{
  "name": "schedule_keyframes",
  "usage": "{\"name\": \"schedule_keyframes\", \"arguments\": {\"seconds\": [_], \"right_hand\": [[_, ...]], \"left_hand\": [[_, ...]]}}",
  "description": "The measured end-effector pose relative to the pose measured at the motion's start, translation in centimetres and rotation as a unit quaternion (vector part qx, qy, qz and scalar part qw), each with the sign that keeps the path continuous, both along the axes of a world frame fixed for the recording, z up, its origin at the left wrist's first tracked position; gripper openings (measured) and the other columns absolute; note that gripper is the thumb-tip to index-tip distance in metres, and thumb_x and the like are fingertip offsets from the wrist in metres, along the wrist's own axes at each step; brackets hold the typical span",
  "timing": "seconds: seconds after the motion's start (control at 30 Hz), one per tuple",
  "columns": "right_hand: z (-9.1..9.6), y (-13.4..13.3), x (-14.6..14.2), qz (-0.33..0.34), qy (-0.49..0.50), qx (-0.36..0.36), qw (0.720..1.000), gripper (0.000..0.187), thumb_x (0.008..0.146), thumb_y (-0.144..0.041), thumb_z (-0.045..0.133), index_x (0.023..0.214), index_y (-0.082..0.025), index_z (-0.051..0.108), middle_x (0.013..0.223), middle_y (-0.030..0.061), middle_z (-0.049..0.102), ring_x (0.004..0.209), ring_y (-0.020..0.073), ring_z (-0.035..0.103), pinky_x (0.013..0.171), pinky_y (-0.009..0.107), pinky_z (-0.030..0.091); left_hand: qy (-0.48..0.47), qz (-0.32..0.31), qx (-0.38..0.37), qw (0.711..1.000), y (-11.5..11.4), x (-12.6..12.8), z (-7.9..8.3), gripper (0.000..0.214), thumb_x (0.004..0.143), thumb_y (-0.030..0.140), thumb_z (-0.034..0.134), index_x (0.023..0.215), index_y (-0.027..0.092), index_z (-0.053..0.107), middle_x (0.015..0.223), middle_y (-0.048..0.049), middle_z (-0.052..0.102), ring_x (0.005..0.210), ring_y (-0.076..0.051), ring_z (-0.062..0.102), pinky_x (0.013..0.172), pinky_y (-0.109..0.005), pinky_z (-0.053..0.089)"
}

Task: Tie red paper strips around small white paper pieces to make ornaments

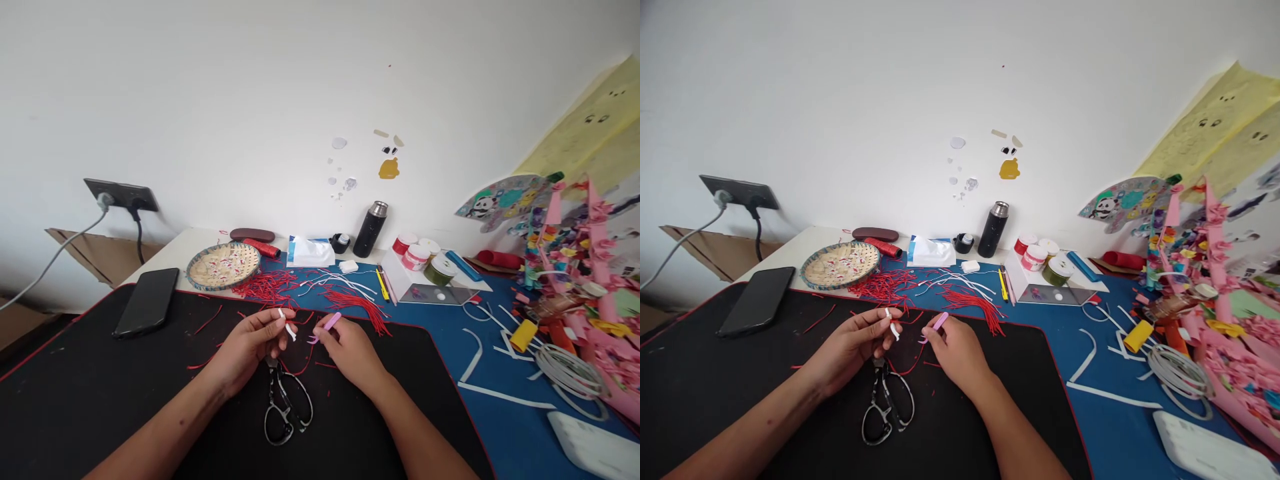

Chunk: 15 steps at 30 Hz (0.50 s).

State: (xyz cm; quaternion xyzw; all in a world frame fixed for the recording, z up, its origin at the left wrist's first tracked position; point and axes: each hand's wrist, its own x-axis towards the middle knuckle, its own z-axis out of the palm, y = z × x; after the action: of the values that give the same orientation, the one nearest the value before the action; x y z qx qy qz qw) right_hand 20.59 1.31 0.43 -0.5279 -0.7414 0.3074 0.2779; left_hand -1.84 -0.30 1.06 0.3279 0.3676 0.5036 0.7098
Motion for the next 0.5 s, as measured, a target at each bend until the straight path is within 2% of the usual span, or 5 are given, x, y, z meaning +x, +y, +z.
{"name": "schedule_keyframes", "arguments": {"seconds": [0.07, 0.13, 0.33, 0.5], "right_hand": [[0.3, -0.2, -0.1, 0.011, -0.037, 0.013, 0.999, 0.013, 0.097, -0.028, 0.065, 0.101, -0.02, 0.074, 0.1, 0.006, 0.077, 0.092, 0.0235, 0.071, 0.085, 0.033, 0.049], [0.5, -0.3, -0.1, 0.013, -0.058, 0.014, 0.998, 0.013, 0.097, -0.028, 0.067, 0.103, -0.02, 0.075, 0.106, 0.0068, 0.078, 0.1, 0.0248, 0.071, 0.091, 0.034, 0.049], [0.9, -0.3, -0.2, 0.026, -0.103, 0.008, 0.994, 0.013, 0.097, -0.03, 0.069, 0.101, -0.02, 0.076, 0.104, 0.0071, 0.079, 0.097, 0.0264, 0.073, 0.084, 0.034, 0.05], [1.3, -0.6, -0.3, 0.038, -0.009, 0.038, 0.999, 0.013, 0.098, -0.028, 0.067, 0.104, -0.022, 0.077, 0.104, 0.0045, 0.08, 0.094, 0.0222, 0.075, 0.083, 0.03, 0.051]], "left_hand": [[-0.006, 0.0, -0.004, 1.0, 0.0, 0.0, 0.0, 0.038, 0.074, 0.033, 0.092, 0.104, 0.013, 0.082, 0.083, -0.0071, 0.075, 0.059, -0.011, 0.058, 0.05, -0.019, 0.043], [-0.014, -0.003, -0.008, 1.0, 0.0, -0.1, 0.0, 0.039, 0.074, 0.032, 0.092, 0.107, 0.013, 0.082, 0.082, -0.0067, 0.075, 0.059, -0.01, 0.058, 0.049, -0.018, 0.043], [-0.036, -0.009, -0.035, 0.999, 0.2, -0.1, 0.0, 0.042, 0.073, 0.028, 0.094, 0.11, 0.013, 0.081, 0.08, -0.0062, 0.074, 0.057, -0.009, 0.058, 0.048, -0.017, 0.044], [-0.042, -0.005, -0.058, 0.997, 0.1, 0.0, 0.1, 0.044, 0.07, 0.026, 0.096, 0.109, 0.011, 0.082, 0.077, -0.0061, 0.074, 0.056, -0.009, 0.059, 0.047, -0.016, 0.045]]}}
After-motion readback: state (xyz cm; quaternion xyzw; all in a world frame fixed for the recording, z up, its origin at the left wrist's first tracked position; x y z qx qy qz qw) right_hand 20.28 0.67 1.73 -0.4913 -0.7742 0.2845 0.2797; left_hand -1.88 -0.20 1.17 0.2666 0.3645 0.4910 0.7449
